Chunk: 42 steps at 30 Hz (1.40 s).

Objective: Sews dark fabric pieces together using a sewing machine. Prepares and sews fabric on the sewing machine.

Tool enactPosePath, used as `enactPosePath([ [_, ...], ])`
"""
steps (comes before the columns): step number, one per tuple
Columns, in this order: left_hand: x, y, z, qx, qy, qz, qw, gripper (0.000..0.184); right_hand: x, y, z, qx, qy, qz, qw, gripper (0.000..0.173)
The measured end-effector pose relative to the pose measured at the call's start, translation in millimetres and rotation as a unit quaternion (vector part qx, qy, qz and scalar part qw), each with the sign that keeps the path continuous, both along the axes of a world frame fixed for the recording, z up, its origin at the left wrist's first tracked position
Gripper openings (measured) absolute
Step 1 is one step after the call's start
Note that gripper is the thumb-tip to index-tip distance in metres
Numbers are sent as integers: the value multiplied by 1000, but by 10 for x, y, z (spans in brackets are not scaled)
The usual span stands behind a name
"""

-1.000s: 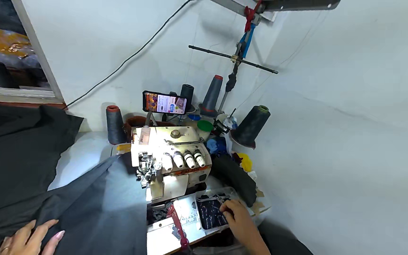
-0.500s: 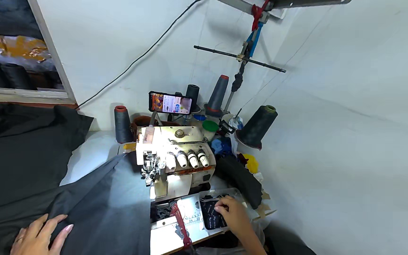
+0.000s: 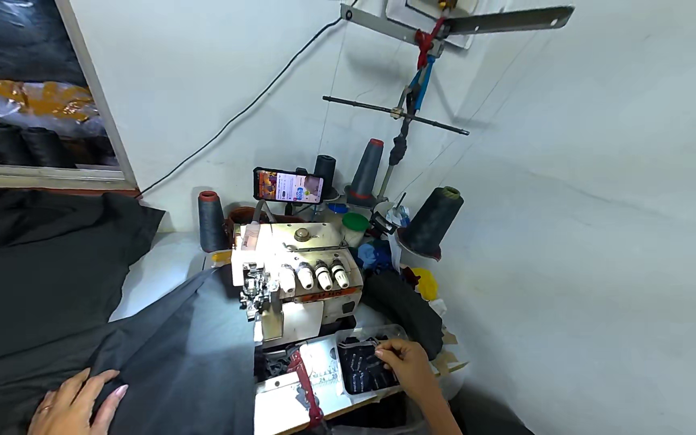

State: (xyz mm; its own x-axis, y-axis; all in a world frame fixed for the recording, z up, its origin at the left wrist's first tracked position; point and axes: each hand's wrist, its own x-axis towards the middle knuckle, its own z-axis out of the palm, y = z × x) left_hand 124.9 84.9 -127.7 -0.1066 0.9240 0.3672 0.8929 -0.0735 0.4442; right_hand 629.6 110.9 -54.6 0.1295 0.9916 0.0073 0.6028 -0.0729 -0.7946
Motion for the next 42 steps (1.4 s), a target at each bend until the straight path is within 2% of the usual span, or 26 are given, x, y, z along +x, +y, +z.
enactPosePath([
  [2,-6,-2,-11,2,3,2,1000,43,-42,-37,36,9,-80,-25,996,19],
  [4,-7,2,-13,5,1,1,1000,43,-26,-18,-5,47,-79,-30,995,18],
  [6,-26,-12,-32,22,-11,2,1000,43,-10,-12,-47,70,-38,-30,996,16],
  [9,-60,-31,-64,59,-27,4,998,42,15,24,-101,54,45,-7,998,11],
  [12,-56,-42,-53,55,-24,-2,998,38,-49,-3,-139,33,21,13,999,13],
  [15,-71,-25,-82,59,-11,-3,998,38,-70,-6,-156,22,101,-3,995,12],
  [19,112,-148,86,198,-5,42,979,34,-204,-96,-72,46,220,-11,974,10],
  [21,390,-286,313,234,-9,0,972,29,-439,-203,-9,96,275,11,957,10],
  [23,810,-452,531,170,-109,-117,973,28,-762,-338,-40,211,281,62,934,12],
  [25,1243,-574,627,50,-267,-229,935,31,-1112,-494,-75,316,223,127,913,10],
  [27,1544,-615,642,-30,-411,-289,864,37,-1394,-628,-127,389,146,173,893,9],
  [29,1669,-600,631,-71,-536,-298,787,41,-1570,-678,-248,444,89,192,870,11],
  [31,1682,-590,622,-85,-616,-279,731,35,-1659,-713,-348,465,70,192,861,12],
  [33,1656,-601,617,-91,-639,-256,719,25,-1691,-737,-396,460,76,193,863,12],
  [36,1626,-632,565,-86,-627,-229,740,21,-1729,-780,-431,401,147,181,886,15],
  [39,1586,-643,531,-77,-604,-211,764,21,-1793,-811,-401,273,287,140,908,21],
  [42,1561,-658,485,-65,-569,-194,797,19,-1823,-809,-354,133,393,144,898,21],
])
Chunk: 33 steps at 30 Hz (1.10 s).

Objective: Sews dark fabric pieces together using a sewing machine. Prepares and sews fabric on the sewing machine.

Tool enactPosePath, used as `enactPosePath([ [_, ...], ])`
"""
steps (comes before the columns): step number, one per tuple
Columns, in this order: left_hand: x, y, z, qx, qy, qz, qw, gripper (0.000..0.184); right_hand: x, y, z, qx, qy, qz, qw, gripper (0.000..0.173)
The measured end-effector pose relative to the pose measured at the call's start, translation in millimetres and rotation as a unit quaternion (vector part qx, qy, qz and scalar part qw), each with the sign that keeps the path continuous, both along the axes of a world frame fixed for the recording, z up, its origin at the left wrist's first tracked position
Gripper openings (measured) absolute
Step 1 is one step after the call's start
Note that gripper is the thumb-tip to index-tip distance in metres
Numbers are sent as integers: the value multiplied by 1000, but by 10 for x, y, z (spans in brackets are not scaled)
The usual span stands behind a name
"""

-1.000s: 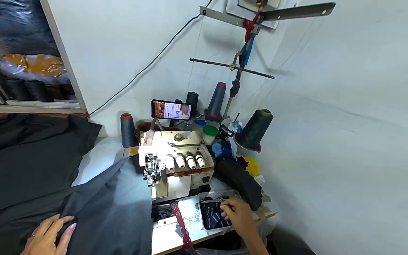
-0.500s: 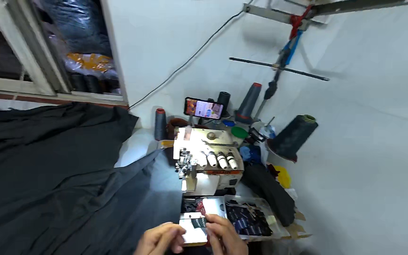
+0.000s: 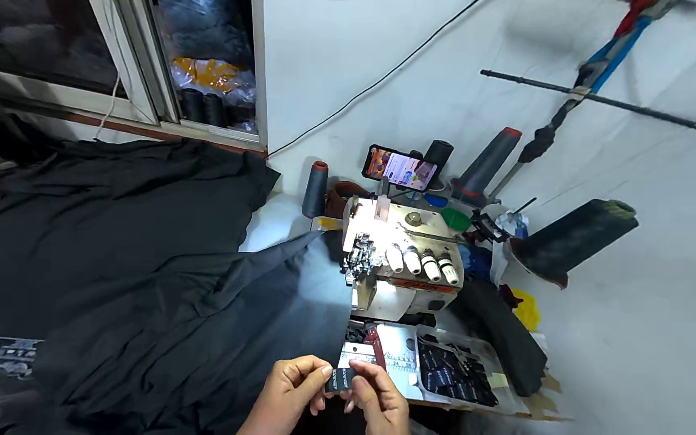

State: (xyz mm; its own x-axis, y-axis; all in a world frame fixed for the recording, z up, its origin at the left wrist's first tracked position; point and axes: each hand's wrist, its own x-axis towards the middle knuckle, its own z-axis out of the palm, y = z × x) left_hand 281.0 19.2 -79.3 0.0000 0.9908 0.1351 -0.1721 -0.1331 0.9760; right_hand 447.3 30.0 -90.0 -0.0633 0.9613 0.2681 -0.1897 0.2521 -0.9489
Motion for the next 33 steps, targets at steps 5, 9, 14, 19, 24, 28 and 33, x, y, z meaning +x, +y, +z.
enactPosePath([
  [5,31,-25,-121,22,29,46,998,18,-91,-21,55,-133,91,57,985,9],
  [9,0,-2,-230,78,101,33,991,18,-58,19,118,-103,-44,65,992,5],
  [14,-46,24,-205,69,96,29,993,13,-49,4,85,-104,-96,105,984,9],
  [19,75,6,-186,5,-57,65,996,8,-210,-80,60,-184,99,83,974,9],
  [24,56,-39,-212,-14,-37,37,999,6,-194,-22,118,-192,158,25,968,12],
  [28,93,-95,-293,72,98,110,986,9,-178,-29,113,-196,127,-5,972,12],
  [33,86,-151,-293,77,166,128,975,16,-146,-101,47,-167,58,-7,984,14],
])
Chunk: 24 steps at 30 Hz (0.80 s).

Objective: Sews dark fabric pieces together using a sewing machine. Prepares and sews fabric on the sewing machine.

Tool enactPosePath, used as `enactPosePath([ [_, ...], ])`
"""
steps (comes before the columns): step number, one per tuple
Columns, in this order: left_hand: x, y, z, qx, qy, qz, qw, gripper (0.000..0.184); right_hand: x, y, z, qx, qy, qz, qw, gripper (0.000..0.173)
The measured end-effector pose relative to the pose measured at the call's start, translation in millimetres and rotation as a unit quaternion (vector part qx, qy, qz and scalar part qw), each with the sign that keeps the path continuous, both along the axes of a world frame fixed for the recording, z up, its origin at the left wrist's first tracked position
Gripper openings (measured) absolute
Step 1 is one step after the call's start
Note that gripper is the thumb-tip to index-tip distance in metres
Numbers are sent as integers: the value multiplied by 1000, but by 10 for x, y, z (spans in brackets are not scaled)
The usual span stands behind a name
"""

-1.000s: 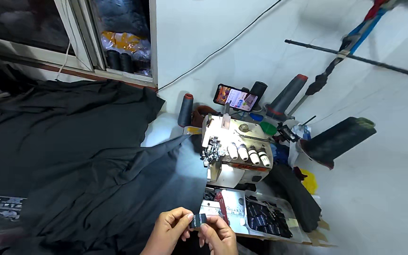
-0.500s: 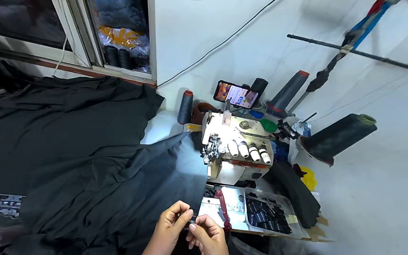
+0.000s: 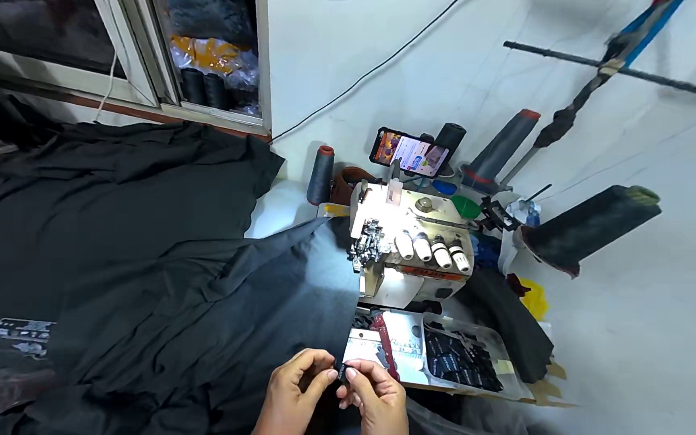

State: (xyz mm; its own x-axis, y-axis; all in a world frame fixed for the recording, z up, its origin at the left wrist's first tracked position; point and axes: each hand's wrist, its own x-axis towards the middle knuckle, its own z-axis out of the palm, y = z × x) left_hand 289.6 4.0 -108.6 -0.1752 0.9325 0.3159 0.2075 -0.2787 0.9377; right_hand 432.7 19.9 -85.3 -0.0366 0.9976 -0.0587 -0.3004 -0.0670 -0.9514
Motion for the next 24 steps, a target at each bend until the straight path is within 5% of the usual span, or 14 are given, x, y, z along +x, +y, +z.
enactPosePath([
  [6,-5,-25,46,-72,-113,-49,990,15,3,-44,-88,64,-54,3,996,17],
  [24,-33,-7,113,-87,-190,-64,976,10,6,-9,-98,51,-40,20,998,10],
])
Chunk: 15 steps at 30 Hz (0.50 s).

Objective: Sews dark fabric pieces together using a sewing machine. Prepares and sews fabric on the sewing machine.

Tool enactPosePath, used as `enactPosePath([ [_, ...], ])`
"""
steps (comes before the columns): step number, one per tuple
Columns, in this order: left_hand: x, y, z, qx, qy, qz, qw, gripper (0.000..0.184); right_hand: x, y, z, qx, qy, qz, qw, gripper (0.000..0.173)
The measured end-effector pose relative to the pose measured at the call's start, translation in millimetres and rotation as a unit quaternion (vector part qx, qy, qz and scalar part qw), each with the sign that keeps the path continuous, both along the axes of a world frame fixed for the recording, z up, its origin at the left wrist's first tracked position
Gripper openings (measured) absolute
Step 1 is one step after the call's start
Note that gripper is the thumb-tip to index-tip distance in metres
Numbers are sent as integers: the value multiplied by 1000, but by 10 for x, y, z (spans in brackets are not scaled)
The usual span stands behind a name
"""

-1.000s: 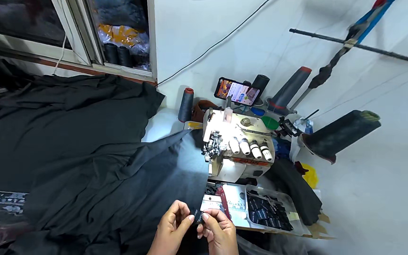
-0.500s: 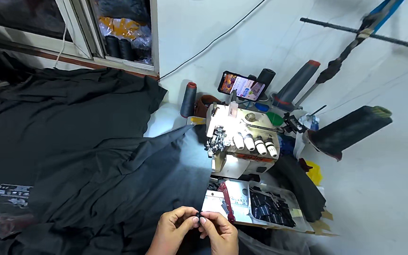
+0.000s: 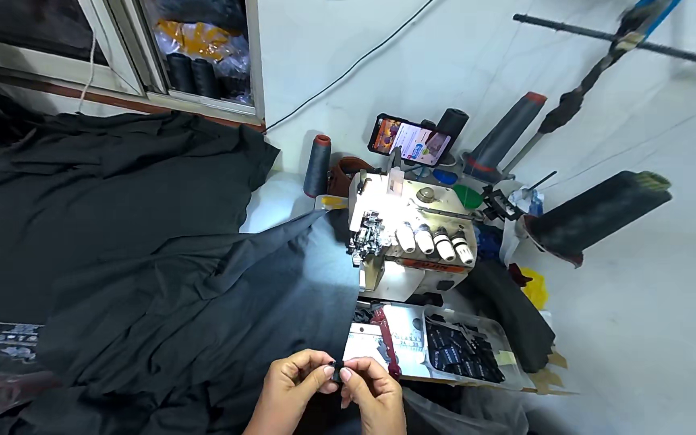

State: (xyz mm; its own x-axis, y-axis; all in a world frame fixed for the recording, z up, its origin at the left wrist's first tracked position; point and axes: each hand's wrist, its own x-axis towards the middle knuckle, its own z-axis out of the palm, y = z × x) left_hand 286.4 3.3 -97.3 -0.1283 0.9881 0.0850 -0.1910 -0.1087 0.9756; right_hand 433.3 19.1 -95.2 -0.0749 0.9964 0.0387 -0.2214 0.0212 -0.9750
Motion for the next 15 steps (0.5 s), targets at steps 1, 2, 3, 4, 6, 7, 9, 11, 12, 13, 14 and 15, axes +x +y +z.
enactPosePath([
  [1,-3,1,11,-9,-3,-3,1000,10,6,5,-3,-11,10,8,1000,9],
  [2,-2,3,12,-14,-4,-5,1000,10,9,7,-5,-22,19,14,999,8],
  [3,-1,5,7,-17,-4,-6,1000,10,10,10,-9,-31,27,16,999,8],
  [4,3,6,2,-18,-6,-5,1000,10,9,14,-16,-37,33,17,999,8],
  [6,10,8,-8,-23,-8,-3,1000,11,5,17,-25,-42,39,18,998,8],
  [7,11,10,-16,-25,-10,-2,1000,11,4,18,-26,-44,42,18,998,8],
  [9,17,14,-32,-25,-14,1,1000,11,2,20,-25,-52,51,18,997,8],
  [11,22,18,-41,-23,-16,3,1000,11,1,20,-33,-56,60,20,996,8],
  [12,25,20,-46,-22,-17,4,1000,11,1,20,-36,-57,62,21,996,8],
  [13,28,22,-51,-21,-17,6,1000,11,1,20,-37,-60,64,21,996,8],
  [14,30,23,-56,-20,-16,7,1000,12,1,19,-36,-62,63,20,996,8],
  [15,31,22,-60,-18,-14,8,1000,12,3,18,-35,-64,62,20,996,8],
])
